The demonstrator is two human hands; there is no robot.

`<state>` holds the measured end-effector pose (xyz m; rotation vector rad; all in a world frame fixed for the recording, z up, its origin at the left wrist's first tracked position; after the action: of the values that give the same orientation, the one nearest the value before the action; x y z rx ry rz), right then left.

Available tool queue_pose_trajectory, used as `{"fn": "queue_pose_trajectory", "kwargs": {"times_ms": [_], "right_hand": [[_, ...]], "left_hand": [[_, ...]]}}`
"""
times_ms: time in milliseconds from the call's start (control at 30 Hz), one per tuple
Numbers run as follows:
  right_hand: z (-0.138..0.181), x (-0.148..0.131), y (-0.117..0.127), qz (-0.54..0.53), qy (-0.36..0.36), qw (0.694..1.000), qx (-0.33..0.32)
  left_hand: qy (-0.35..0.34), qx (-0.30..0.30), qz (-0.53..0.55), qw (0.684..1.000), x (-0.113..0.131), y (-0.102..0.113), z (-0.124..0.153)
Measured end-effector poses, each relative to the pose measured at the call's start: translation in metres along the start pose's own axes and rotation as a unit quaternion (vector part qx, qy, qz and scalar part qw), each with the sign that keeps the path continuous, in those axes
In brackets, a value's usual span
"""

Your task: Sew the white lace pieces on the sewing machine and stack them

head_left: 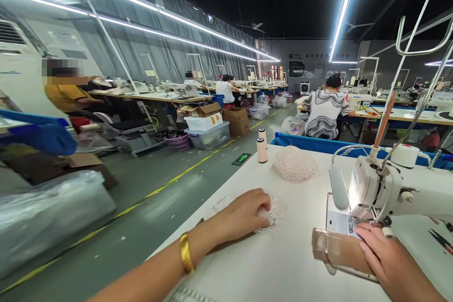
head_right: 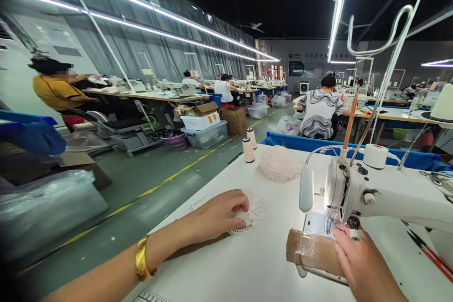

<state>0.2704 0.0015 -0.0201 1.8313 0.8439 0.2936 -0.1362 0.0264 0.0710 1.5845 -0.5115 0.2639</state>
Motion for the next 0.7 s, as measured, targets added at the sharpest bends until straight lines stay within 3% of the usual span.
{"fn": "queue_pose_trajectory", "kwargs": {"times_ms": [400, 600, 700], "right_hand": [[-0.004, -0.004, 0.002, 0.021, 0.004, 1.000, 0.001], [-0.006, -0.009, 0.004, 0.005, -0.010, 1.000, 0.027], [-0.011, -0.022, 0.013, -0.060, 0.008, 0.998, 0.017]], "left_hand": [[-0.025, -0.050, -0.021, 0.998, 0.010, -0.009, 0.008], [-0.007, -0.026, 0.032, 0.999, 0.010, -0.003, 0.003], [-0.005, -0.019, 0.085, 0.996, 0.025, -0.002, 0.007]]}}
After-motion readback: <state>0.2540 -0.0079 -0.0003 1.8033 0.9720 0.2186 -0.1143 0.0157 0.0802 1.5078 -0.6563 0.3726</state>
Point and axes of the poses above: each hand's wrist, its own z-axis away from the middle knuckle, its own y-axis out of the back of the hand, x = y × z, the point moved 4 cm from there along -z, towards the middle knuckle, and after that the axes turned 5 degrees about y, right-handed, at the moved point
